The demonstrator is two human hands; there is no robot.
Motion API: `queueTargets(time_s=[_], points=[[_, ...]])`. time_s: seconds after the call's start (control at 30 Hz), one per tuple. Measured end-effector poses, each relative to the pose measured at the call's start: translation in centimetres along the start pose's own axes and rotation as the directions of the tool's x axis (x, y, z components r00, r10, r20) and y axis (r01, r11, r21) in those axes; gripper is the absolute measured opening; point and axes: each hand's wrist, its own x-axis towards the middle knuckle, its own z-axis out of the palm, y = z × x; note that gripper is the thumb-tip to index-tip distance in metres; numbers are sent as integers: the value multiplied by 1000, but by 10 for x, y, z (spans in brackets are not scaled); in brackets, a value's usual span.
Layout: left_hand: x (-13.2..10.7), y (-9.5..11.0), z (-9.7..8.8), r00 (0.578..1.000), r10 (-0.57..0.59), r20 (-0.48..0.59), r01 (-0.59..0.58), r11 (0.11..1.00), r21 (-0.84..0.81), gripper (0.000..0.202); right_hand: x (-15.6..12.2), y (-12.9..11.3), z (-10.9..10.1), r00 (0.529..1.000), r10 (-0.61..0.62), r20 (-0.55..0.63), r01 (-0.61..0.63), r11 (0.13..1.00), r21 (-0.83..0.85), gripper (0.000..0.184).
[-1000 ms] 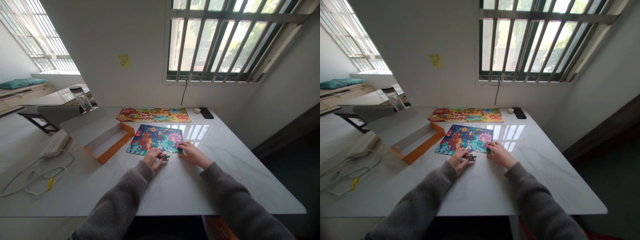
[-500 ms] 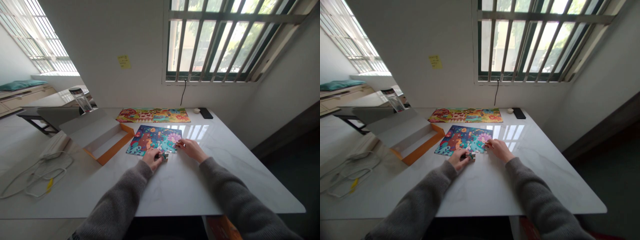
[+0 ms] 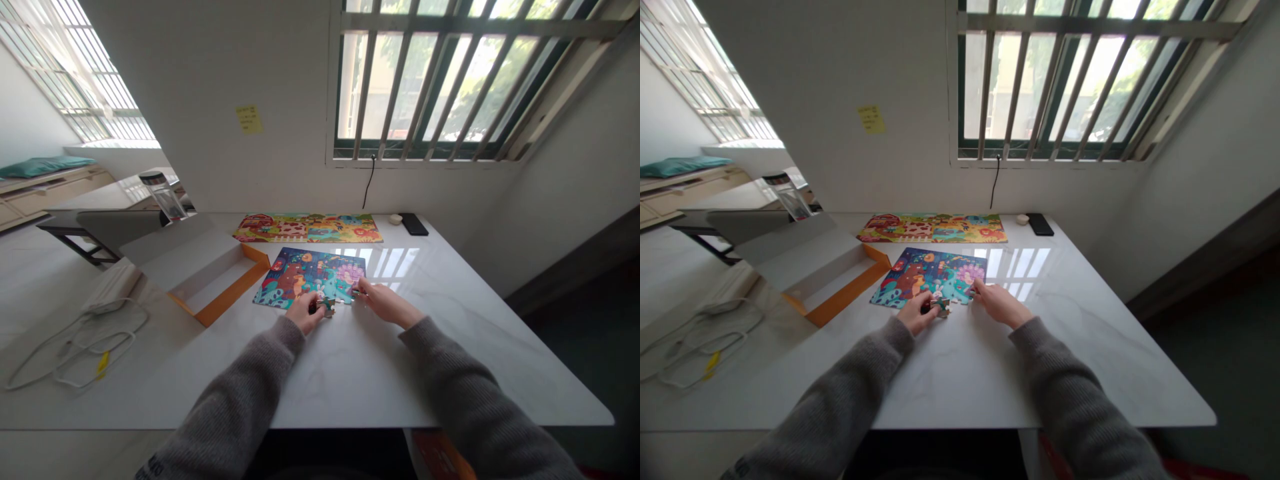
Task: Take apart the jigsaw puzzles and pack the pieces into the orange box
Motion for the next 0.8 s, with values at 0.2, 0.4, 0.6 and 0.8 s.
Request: queueTargets(time_s=[0.2, 0.4, 0.6, 0.8], points=[[0, -4, 1, 1000, 5, 10, -5, 1000, -2, 18, 7, 5, -13, 999, 33, 2, -33, 995, 98, 10], [1, -4, 2, 1000, 15, -8, -15, 999, -46, 18, 5, -12, -3, 975, 119, -190, -97, 988, 120, 12], [-1, 8, 8, 998, -8, -61, -6, 973, -229, 21, 1, -81, 27, 904, 10, -428, 24, 997, 76, 9], [0, 5, 12, 995, -37, 90, 82, 819, -568, 41, 2, -92, 30, 922, -59, -383, 210, 907, 365, 12]])
